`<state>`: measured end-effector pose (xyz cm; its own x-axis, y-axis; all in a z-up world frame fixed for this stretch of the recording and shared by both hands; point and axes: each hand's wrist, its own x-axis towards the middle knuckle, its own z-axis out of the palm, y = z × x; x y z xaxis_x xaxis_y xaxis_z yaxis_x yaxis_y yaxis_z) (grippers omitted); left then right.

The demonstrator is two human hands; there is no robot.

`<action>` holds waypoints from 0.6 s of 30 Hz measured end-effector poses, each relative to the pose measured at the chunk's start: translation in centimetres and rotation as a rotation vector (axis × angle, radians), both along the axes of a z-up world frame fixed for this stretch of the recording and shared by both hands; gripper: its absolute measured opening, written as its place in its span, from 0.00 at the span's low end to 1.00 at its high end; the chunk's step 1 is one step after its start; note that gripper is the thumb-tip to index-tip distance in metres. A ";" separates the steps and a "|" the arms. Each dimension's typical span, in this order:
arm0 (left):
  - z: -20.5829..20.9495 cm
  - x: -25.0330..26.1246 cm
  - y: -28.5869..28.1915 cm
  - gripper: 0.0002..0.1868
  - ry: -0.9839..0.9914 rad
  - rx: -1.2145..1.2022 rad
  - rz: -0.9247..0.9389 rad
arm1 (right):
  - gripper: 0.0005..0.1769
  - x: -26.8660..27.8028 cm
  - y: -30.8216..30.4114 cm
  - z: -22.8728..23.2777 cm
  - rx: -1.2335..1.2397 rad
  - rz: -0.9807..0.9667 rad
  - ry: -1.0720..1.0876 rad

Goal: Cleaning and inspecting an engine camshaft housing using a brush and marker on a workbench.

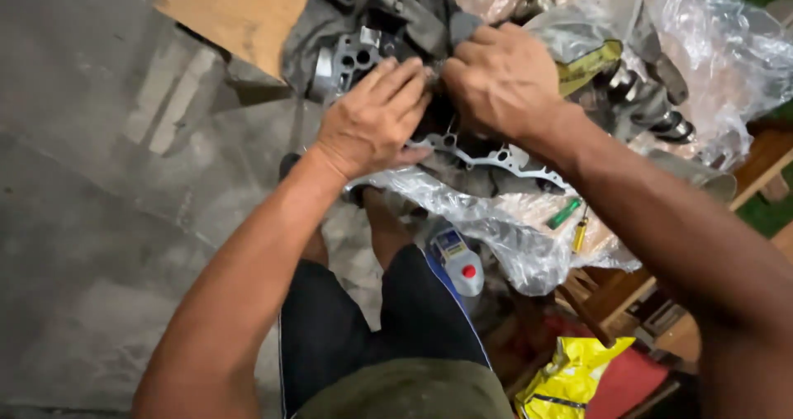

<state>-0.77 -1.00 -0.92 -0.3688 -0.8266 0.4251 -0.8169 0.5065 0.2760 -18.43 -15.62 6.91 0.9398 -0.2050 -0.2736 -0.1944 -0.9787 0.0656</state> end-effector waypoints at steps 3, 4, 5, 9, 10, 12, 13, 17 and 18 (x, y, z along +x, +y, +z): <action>-0.3 0.1 0.1 0.44 -0.042 -0.001 -0.004 | 0.19 -2.3 -0.1 0.7 0.043 -0.102 0.120; -0.2 0.4 0.0 0.44 -0.052 -0.010 0.004 | 0.19 -1.4 -0.2 0.5 0.034 -0.095 0.111; -0.2 0.3 0.1 0.43 -0.044 0.008 -0.004 | 0.19 -1.1 0.0 0.3 0.011 -0.079 0.080; 0.4 0.2 -0.2 0.42 -0.040 -0.001 -0.010 | 0.16 -1.3 -0.3 0.2 -0.017 -0.044 0.086; 0.4 -0.2 0.1 0.42 -0.039 0.002 -0.018 | 0.16 -1.0 0.3 0.5 -0.013 -0.052 0.087; 0.3 0.0 -0.1 0.38 0.022 -0.007 -0.013 | 0.17 0.6 0.4 0.8 0.095 -0.105 0.191; 0.3 0.1 -0.4 0.38 0.030 -0.007 -0.018 | 0.17 0.2 0.3 0.6 0.095 -0.111 0.199; 0.0 -0.4 0.2 0.39 0.027 0.007 -0.024 | 0.11 -1.1 0.8 0.0 -0.029 -0.009 -0.098; -0.3 -0.3 0.0 0.39 0.021 0.017 -0.011 | 0.14 -0.8 0.5 -0.2 -0.006 -0.018 -0.085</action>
<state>-1.03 -1.03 -1.22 -0.3693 -0.8297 0.4187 -0.8051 0.5106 0.3017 -19.28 -15.15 6.75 0.9556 -0.2237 -0.1918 -0.2174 -0.9746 0.0538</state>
